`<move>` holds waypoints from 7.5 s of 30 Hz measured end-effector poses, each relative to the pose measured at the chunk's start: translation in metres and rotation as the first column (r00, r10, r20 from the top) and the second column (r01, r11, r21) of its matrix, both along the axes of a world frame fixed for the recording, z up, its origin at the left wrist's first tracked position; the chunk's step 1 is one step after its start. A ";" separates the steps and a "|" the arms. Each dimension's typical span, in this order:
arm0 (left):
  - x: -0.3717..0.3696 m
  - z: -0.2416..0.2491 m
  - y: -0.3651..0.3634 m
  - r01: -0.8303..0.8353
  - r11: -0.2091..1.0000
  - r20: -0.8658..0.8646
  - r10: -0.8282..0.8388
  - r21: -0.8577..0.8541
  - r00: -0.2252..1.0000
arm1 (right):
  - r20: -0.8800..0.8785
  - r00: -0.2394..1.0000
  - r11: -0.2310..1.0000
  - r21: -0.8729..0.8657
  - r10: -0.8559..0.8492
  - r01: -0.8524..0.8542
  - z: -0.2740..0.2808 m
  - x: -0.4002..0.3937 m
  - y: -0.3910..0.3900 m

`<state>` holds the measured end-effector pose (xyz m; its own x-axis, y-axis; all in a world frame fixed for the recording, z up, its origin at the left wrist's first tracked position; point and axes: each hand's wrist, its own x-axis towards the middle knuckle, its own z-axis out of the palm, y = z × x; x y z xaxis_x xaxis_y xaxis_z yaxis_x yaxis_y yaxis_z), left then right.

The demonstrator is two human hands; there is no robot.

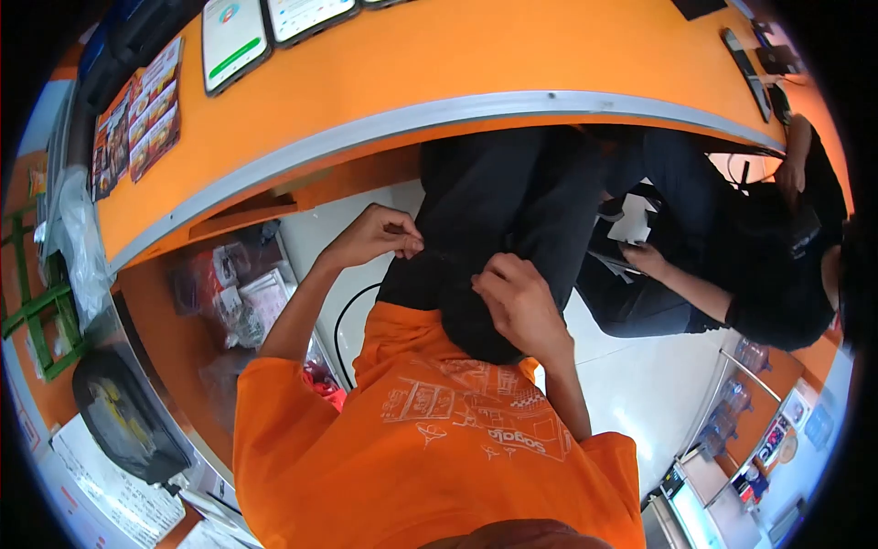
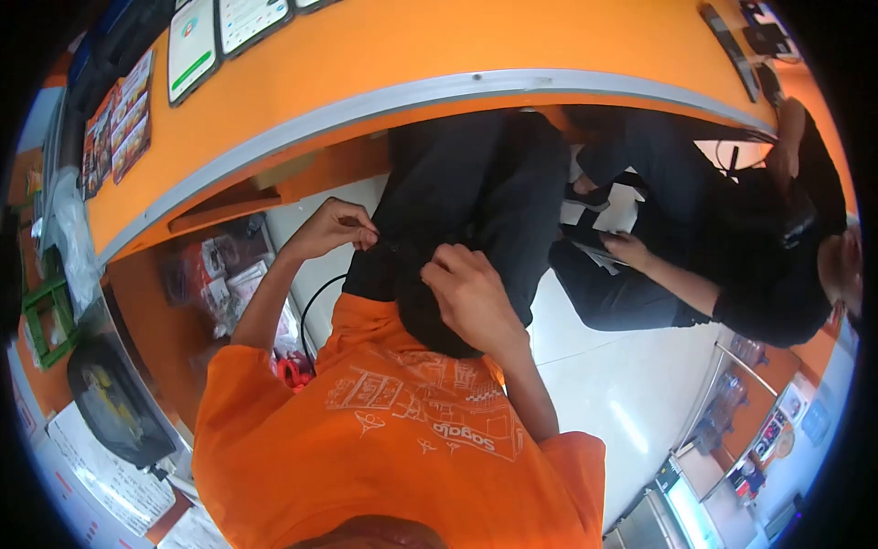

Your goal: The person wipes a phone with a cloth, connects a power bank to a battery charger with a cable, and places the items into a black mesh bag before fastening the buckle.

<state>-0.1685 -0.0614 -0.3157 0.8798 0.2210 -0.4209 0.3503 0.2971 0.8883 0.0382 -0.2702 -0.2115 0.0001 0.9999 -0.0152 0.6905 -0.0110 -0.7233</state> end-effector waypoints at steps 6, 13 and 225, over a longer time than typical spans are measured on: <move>-0.001 0.003 0.007 0.009 0.983 0.012 -0.011 0.181 1.000 | -0.062 0.987 0.988 0.038 -0.149 0.151 0.009 0.011 -0.015; 0.027 0.075 -0.012 0.069 0.858 0.059 -0.114 0.508 0.992 | -0.025 0.965 0.964 -0.044 -0.262 0.261 -0.020 0.046 -0.070; 0.015 0.193 0.031 -0.754 0.657 0.752 0.509 -0.023 0.420 | -0.622 0.310 0.281 0.668 0.719 0.689 0.159 0.208 -0.276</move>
<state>-0.1538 -0.0302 -0.1230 0.4155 0.8269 0.3788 -0.5256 -0.1216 0.8420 0.2464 -0.5459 -0.0526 0.6787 0.2908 0.6744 -0.2677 0.9530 -0.1415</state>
